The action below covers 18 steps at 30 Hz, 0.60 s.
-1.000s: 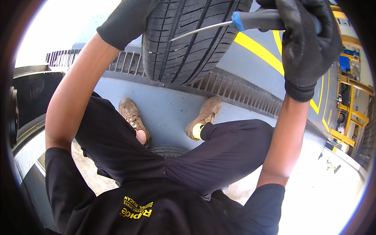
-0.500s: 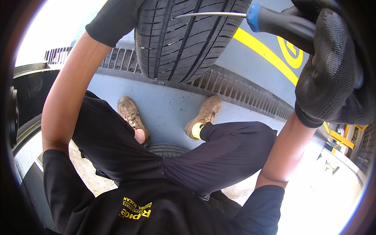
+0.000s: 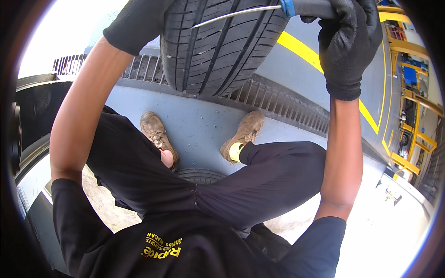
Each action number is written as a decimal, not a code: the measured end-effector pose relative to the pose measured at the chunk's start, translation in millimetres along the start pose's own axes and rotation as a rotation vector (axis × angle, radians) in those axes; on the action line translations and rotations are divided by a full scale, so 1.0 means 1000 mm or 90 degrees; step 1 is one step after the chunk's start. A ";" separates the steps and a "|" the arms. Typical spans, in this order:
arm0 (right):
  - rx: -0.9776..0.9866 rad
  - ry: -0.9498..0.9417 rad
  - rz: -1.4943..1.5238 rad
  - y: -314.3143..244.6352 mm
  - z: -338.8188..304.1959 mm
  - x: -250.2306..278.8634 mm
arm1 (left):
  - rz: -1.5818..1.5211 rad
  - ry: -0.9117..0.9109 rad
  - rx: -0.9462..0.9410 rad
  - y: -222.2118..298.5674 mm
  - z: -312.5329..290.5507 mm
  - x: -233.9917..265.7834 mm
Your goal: The person sits on the floor and uses a screwdriver to probe and widen a puncture in a car tire. They repeatedly insert and twist the tool in the same area while rotating the tire to access different angles. A second person briefly approaches with a container, but the primary action remains focused on the tire puncture.
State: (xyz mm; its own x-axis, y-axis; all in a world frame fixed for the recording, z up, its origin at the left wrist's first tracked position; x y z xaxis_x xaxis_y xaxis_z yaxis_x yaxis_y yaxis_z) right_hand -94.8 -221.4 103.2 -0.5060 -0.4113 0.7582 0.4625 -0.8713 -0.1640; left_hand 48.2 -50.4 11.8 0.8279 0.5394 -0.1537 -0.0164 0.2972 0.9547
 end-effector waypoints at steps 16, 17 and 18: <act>0.136 0.162 0.159 -0.049 0.032 0.055 | -0.034 0.031 0.057 0.007 -0.004 -0.007; 0.177 0.143 0.107 -0.053 0.032 0.059 | -0.043 0.053 0.079 0.010 -0.008 -0.011; 0.239 0.093 0.036 -0.041 0.029 0.072 | -0.037 0.072 0.082 0.012 -0.007 -0.016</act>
State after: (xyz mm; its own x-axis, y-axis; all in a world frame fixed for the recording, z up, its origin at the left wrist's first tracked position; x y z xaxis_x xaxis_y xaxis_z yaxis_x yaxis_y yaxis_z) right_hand -129.3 -207.6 182.8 -0.5583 -0.5127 0.6523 0.7126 -0.6990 0.0604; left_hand 31.0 -50.1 23.6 0.7572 0.6114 -0.2300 0.1078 0.2303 0.9671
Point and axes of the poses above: each hand's wrist, its own z-axis towards the middle knuckle, its own x-axis out of the back of the hand, y = z × x, the point moved 10 cm from there along z, towards the middle knuckle, and after that the axes turned 7 degrees about -y, right-handed, at the moved point
